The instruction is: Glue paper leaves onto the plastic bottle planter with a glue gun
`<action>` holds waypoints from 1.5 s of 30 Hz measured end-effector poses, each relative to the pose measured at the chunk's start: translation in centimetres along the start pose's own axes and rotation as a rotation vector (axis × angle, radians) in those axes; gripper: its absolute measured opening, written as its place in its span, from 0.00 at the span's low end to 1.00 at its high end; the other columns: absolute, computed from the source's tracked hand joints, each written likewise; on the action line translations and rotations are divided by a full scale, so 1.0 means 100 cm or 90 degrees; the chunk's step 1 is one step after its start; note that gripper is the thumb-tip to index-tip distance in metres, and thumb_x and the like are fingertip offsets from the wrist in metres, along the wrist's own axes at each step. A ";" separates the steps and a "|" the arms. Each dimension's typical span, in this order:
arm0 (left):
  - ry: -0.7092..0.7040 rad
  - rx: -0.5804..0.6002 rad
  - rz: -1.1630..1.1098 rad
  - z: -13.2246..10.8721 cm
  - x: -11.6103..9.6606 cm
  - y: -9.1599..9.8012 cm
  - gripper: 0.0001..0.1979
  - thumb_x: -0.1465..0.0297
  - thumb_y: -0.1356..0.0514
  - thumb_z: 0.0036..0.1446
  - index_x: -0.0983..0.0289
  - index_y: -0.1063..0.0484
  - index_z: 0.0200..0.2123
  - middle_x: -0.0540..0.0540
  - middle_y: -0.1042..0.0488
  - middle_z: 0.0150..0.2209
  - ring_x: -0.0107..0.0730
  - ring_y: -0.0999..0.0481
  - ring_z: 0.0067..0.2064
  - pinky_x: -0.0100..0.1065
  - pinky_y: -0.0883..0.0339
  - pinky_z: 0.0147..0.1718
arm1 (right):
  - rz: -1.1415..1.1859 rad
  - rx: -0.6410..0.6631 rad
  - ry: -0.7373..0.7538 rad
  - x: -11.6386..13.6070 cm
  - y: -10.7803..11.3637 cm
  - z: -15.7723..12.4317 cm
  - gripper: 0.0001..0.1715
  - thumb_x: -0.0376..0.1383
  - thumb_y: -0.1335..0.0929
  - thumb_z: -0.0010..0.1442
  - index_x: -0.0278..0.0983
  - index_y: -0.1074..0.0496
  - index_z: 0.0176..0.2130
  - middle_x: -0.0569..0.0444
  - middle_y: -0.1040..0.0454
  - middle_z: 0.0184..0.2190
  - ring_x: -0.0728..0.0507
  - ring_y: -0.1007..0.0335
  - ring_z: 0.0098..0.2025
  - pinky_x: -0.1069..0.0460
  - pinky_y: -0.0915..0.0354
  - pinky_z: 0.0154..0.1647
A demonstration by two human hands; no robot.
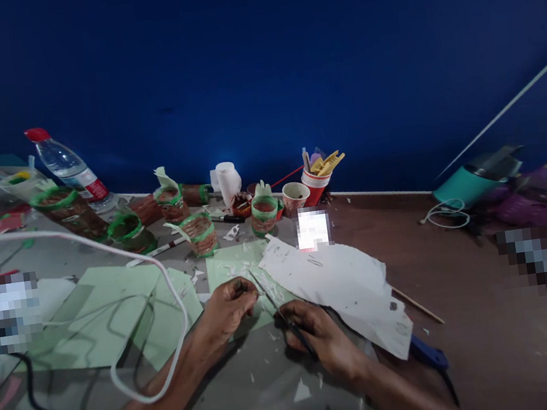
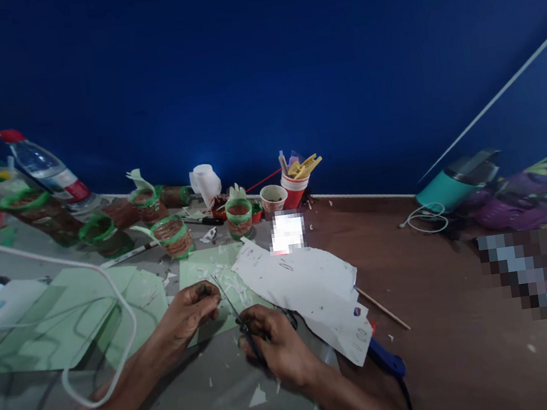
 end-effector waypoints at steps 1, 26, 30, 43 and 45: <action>-0.001 0.003 0.003 0.000 0.001 0.000 0.10 0.63 0.41 0.47 0.63 0.35 0.24 0.48 0.37 0.21 0.27 0.41 0.25 0.30 0.50 0.26 | -0.003 0.000 0.000 0.000 0.000 0.000 0.17 0.46 0.28 0.53 0.36 0.31 0.35 0.61 0.40 0.21 0.52 0.48 0.22 0.56 0.50 0.21; 0.028 -0.034 -0.002 0.002 -0.003 0.005 0.09 0.64 0.40 0.40 0.64 0.34 0.21 0.47 0.37 0.19 0.25 0.41 0.23 0.30 0.49 0.24 | -0.013 0.005 -0.018 -0.008 0.000 0.000 0.14 0.41 0.29 0.53 0.34 0.30 0.36 0.60 0.38 0.22 0.52 0.45 0.24 0.56 0.48 0.23; 0.033 -0.037 -0.017 0.002 -0.002 0.005 0.10 0.63 0.40 0.40 0.64 0.33 0.21 0.47 0.37 0.19 0.25 0.40 0.23 0.29 0.48 0.24 | -0.010 0.005 -0.013 -0.014 0.002 0.000 0.14 0.41 0.28 0.53 0.35 0.28 0.37 0.58 0.36 0.25 0.51 0.43 0.26 0.56 0.47 0.25; 0.043 -0.041 -0.087 0.001 -0.001 0.006 0.14 0.60 0.36 0.40 0.64 0.32 0.24 0.46 0.38 0.20 0.24 0.38 0.22 0.28 0.48 0.23 | -0.037 -0.006 -0.011 -0.012 0.004 0.000 0.12 0.38 0.29 0.51 0.35 0.27 0.37 0.58 0.35 0.25 0.50 0.43 0.27 0.55 0.45 0.26; 0.045 -0.032 -0.102 0.002 0.002 0.005 0.16 0.58 0.35 0.40 0.64 0.32 0.24 0.45 0.39 0.19 0.23 0.40 0.21 0.28 0.49 0.22 | -0.030 -0.015 -0.017 -0.014 0.004 0.001 0.13 0.38 0.29 0.51 0.35 0.27 0.37 0.58 0.36 0.24 0.50 0.44 0.26 0.55 0.46 0.26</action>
Point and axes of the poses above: each hand's wrist, its own z-axis towards the middle knuckle, its own y-axis out of the back of the hand, x = y × z, the point moved 10 cm from there along z, towards the middle knuckle
